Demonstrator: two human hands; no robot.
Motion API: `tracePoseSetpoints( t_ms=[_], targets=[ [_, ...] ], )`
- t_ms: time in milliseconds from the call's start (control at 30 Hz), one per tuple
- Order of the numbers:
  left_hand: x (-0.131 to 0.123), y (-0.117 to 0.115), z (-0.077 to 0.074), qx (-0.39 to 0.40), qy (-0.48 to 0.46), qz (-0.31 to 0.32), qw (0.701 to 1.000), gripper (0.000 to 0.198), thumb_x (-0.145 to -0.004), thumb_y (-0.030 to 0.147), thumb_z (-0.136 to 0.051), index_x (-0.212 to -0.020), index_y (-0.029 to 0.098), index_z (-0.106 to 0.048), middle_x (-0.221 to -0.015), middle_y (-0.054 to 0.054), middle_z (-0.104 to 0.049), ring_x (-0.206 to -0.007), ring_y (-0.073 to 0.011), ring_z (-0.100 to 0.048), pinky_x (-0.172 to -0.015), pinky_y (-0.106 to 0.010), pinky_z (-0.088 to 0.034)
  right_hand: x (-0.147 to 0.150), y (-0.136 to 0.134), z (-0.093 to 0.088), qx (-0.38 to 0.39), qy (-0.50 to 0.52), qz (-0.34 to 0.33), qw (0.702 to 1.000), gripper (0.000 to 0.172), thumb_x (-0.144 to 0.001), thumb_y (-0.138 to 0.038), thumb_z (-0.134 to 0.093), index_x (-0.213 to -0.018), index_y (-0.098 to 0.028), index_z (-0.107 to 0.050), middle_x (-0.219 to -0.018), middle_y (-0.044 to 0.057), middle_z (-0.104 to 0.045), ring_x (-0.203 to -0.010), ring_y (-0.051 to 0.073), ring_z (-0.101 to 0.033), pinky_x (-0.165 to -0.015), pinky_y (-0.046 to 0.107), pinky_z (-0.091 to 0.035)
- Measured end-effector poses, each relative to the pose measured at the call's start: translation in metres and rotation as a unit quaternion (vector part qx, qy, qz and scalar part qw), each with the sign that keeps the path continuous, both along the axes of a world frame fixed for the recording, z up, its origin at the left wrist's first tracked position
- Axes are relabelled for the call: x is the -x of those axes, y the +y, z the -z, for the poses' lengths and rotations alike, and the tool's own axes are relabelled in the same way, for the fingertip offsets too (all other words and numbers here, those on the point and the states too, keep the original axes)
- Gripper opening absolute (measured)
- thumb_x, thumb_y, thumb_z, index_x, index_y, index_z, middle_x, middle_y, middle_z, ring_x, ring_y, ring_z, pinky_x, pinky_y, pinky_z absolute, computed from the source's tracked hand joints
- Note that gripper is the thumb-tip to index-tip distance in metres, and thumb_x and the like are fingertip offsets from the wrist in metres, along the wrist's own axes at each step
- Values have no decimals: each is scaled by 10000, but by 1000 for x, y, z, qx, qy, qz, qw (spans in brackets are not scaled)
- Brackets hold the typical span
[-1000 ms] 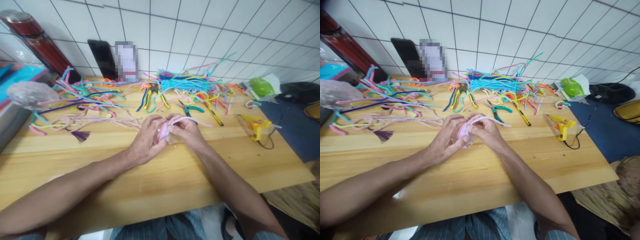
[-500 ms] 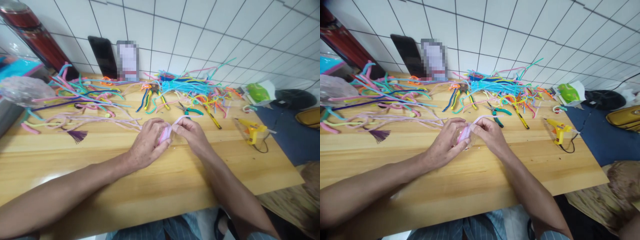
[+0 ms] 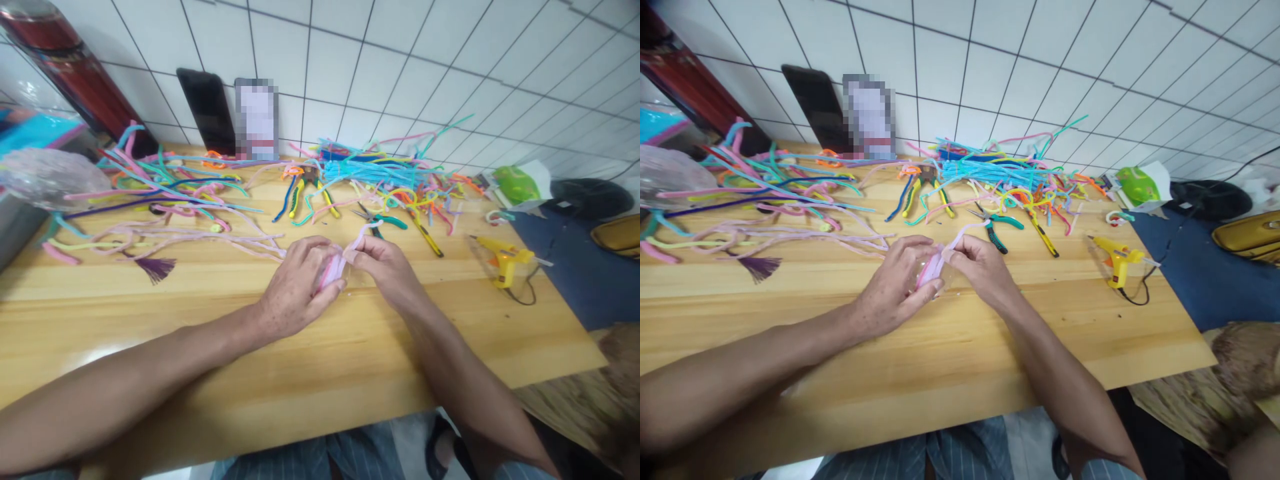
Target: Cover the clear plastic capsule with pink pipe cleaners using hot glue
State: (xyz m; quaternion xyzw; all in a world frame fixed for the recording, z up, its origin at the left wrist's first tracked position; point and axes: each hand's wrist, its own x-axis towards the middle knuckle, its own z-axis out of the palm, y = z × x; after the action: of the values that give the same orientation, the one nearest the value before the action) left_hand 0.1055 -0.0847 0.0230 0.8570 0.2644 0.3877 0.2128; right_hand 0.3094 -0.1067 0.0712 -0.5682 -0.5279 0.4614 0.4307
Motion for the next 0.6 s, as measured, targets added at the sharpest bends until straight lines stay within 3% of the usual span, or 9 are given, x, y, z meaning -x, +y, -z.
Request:
tracePoseSetpoints(
  t_ms=[600],
  targets=[
    [1,-5,7,0,-22,-13,1000,391,-1042,267,-625,-1407,221,-490,-1421,-160,-585,-1374,-319,-564,-1147,-530,-514,0,5,15,-13,55,-17,998,145,-769,-352,-792,-779,-229,-716,-770,-16,-690,-783,183,-622,-814,335,-508]
  ],
)
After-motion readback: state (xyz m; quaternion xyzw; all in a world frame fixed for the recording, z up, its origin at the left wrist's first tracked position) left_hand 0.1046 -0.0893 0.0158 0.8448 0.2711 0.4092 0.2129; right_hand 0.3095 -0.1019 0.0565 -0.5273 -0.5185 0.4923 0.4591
